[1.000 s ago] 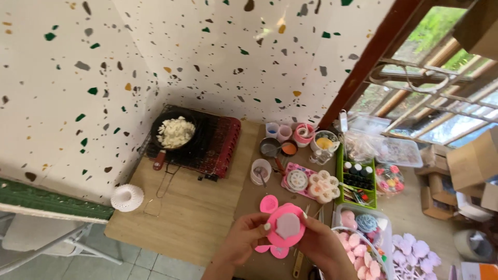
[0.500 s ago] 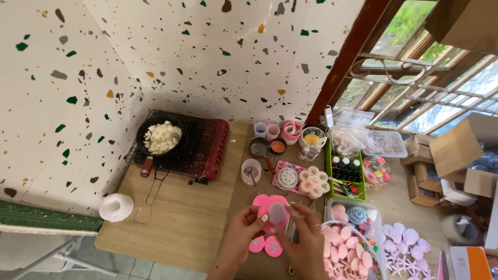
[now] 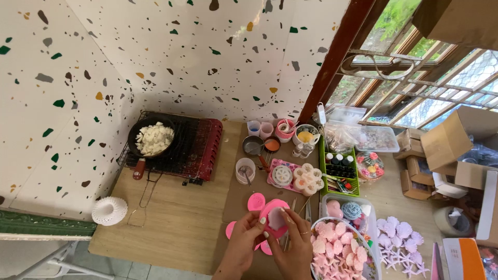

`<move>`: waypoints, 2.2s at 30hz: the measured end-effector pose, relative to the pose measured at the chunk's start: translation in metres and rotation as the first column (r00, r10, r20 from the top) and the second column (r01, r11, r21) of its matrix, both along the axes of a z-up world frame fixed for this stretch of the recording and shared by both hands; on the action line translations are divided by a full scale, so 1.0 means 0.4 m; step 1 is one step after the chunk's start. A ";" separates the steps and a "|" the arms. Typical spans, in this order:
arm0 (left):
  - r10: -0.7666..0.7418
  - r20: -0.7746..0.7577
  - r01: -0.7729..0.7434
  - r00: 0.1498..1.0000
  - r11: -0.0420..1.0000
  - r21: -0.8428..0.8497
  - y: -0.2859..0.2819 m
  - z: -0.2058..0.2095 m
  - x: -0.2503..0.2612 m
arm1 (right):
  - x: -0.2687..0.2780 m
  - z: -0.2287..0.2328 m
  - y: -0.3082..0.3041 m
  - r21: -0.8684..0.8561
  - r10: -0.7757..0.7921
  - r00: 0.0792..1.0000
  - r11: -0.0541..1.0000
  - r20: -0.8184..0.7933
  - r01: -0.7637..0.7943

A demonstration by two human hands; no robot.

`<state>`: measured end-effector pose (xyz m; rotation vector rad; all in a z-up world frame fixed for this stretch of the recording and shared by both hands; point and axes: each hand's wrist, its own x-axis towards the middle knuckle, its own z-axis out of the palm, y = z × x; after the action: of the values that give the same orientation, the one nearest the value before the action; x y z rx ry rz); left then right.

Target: Preparing and assembling candles using wax, molds, and wicks.

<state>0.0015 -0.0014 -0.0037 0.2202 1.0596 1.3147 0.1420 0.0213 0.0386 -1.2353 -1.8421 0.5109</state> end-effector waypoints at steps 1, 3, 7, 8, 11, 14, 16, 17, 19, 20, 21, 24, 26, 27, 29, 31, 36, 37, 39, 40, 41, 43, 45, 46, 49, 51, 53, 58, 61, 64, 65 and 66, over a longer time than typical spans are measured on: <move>0.003 0.018 -0.003 1.000 1.000 -0.007 -0.003 -0.009 0.004 | -0.001 -0.002 -0.001 -0.024 -0.016 1.000 1.000 -0.007 0.016; 0.006 -0.001 -0.006 1.000 1.000 0.010 -0.011 -0.014 0.008 | 0.006 -0.008 0.003 -0.115 -0.022 0.999 0.993 -0.046 0.017; -0.020 -0.060 0.027 0.998 0.994 0.110 -0.017 -0.017 0.004 | 0.019 -0.040 0.015 -0.187 0.001 0.986 0.982 -0.167 -0.033; -0.019 -0.061 0.026 0.998 0.993 0.111 -0.016 -0.008 0.001 | 0.025 -0.047 0.020 -0.186 0.003 0.986 0.982 -0.167 -0.034; -0.063 -0.094 0.065 0.994 0.998 0.024 -0.016 -0.008 -0.003 | 0.041 -0.068 0.029 -0.137 0.005 0.992 0.990 -0.130 -0.023; -0.061 -0.117 0.061 0.991 0.998 -0.007 -0.016 -0.052 0.001 | 0.051 -0.078 0.028 0.043 0.057 0.998 0.997 0.002 -0.057; -0.038 -0.108 0.035 0.993 0.999 -0.024 -0.016 -0.079 0.009 | 0.056 -0.072 0.032 0.212 0.109 0.993 0.970 0.054 -0.118; -0.040 -0.107 0.037 0.993 0.999 -0.029 -0.014 -0.074 0.010 | 0.069 -0.097 0.029 0.207 0.108 0.993 0.971 0.054 -0.117; 0.007 -0.067 -0.012 0.998 0.997 -0.080 -0.008 -0.063 0.012 | 0.097 -0.143 0.019 -0.273 -0.119 0.974 0.960 -0.192 0.063; 0.002 -0.065 -0.007 0.998 0.997 -0.080 -0.008 -0.065 0.010 | 0.107 -0.132 0.041 -0.273 -0.123 0.974 0.959 -0.190 0.068; 0.018 -0.071 -0.025 0.997 0.994 -0.104 -0.007 -0.066 0.008 | 0.119 -0.121 0.063 -0.519 -0.253 0.835 0.854 -0.488 -0.045; 0.036 -0.079 -0.045 0.996 0.992 -0.118 -0.007 -0.098 0.002 | 0.190 -0.183 0.106 -0.678 -0.527 0.431 0.624 -0.733 -0.390; 0.028 -0.075 -0.035 0.997 0.994 -0.104 -0.004 -0.148 -0.005 | 0.230 -0.211 0.128 -0.634 -0.612 0.250 0.560 -0.750 -0.533; 0.055 -0.072 -0.063 0.996 0.992 -0.112 -0.004 -0.184 -0.010 | 0.239 -0.203 0.138 -0.660 -0.666 0.239 0.499 -0.707 -0.561; 0.052 -0.060 -0.059 0.997 0.991 -0.119 0.004 -0.382 -0.058 | 0.276 -0.228 0.147 -0.682 -0.721 0.212 0.456 -0.659 -0.571; 0.180 0.110 -0.157 0.978 0.969 -0.188 -0.067 -0.666 -0.125 | 0.322 -0.292 0.147 -0.544 -0.666 0.106 0.495 -0.738 -0.678; 0.249 0.179 -0.168 0.952 0.911 -0.376 -0.061 -0.930 -0.320 | 0.530 -0.554 0.212 -0.600 -0.747 -0.128 0.611 -0.652 -0.516; 0.217 0.124 -0.165 0.968 0.929 -0.332 -0.054 -0.952 -0.355 | 0.591 -0.669 0.199 -0.551 -0.691 -0.302 0.713 -0.657 -0.433; 0.240 0.025 -0.216 0.970 0.908 -0.358 -0.005 -0.938 -0.343 | 0.702 -0.624 0.215 -0.606 -0.694 -0.242 0.714 -0.678 -0.351; 0.288 -0.074 -0.294 0.955 0.883 -0.365 0.027 -0.931 -0.335 | 0.755 -0.598 0.240 -0.647 -0.701 -0.161 0.707 -0.695 -0.287; 0.331 -0.173 -0.372 0.928 0.855 -0.361 0.061 -0.924 -0.330 | 0.844 -0.675 0.259 -0.646 -0.698 -0.166 0.710 -0.696 -0.278; 0.406 -0.373 -0.528 0.834 0.782 -0.331 0.104 -0.903 -0.336 | 1.007 -0.832 0.283 -0.761 -0.763 -0.193 0.641 -0.617 -0.099; 0.307 -0.412 -0.458 0.858 0.821 -0.341 0.126 -0.892 -0.330 | 1.084 -0.907 0.269 -0.840 -0.833 -0.140 0.542 -0.536 -0.009; 0.211 -0.445 -0.388 0.870 0.851 -0.354 0.138 -0.885 -0.330 | 1.118 -0.944 0.270 -0.895 -0.891 -0.091 0.437 -0.444 0.087; 0.327 -0.406 -0.470 0.853 0.819 -0.328 0.161 -0.877 -0.312 | 1.122 -0.971 0.278 -0.934 -0.940 0.161 0.324 -0.300 0.150; 0.319 -0.394 -0.449 0.862 0.842 -0.300 0.168 -0.894 -0.301 | 1.103 -0.951 0.291 -0.935 -0.931 0.242 0.316 -0.273 0.160; 0.323 -0.393 -0.445 0.861 0.853 -0.273 0.169 -0.899 -0.288 | 1.117 -0.995 0.292 -0.939 -0.911 0.335 0.307 -0.242 0.157; 0.363 -0.454 -0.481 0.814 0.859 -0.175 0.159 -0.871 -0.263 | 1.153 -1.075 0.331 -0.849 -0.821 0.451 0.482 -0.350 0.217; 0.319 -0.578 -0.492 0.751 0.854 -0.168 0.167 -0.861 -0.259 | 1.174 -1.059 0.339 -0.828 -0.811 0.498 0.486 -0.307 0.281; 0.278 -0.676 -0.500 0.682 0.852 -0.155 0.164 -0.878 -0.258 | 1.214 -1.064 0.349 -0.813 -0.795 0.487 0.524 -0.361 0.253; 0.295 -0.677 -0.521 0.674 0.840 -0.152 0.160 -0.880 -0.259 | 1.213 -1.051 0.360 -0.813 -0.783 0.505 0.531 -0.364 0.239; 0.214 -0.763 -0.505 0.610 0.847 -0.167 0.162 -0.881 -0.260 | 1.214 -1.036 0.366 -0.796 -0.784 0.522 0.533 -0.337 0.286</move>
<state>-0.1023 0.0635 -0.3559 0.2496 2.1204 1.3822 0.6277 0.1677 -0.3759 -1.7301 -0.4894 1.1022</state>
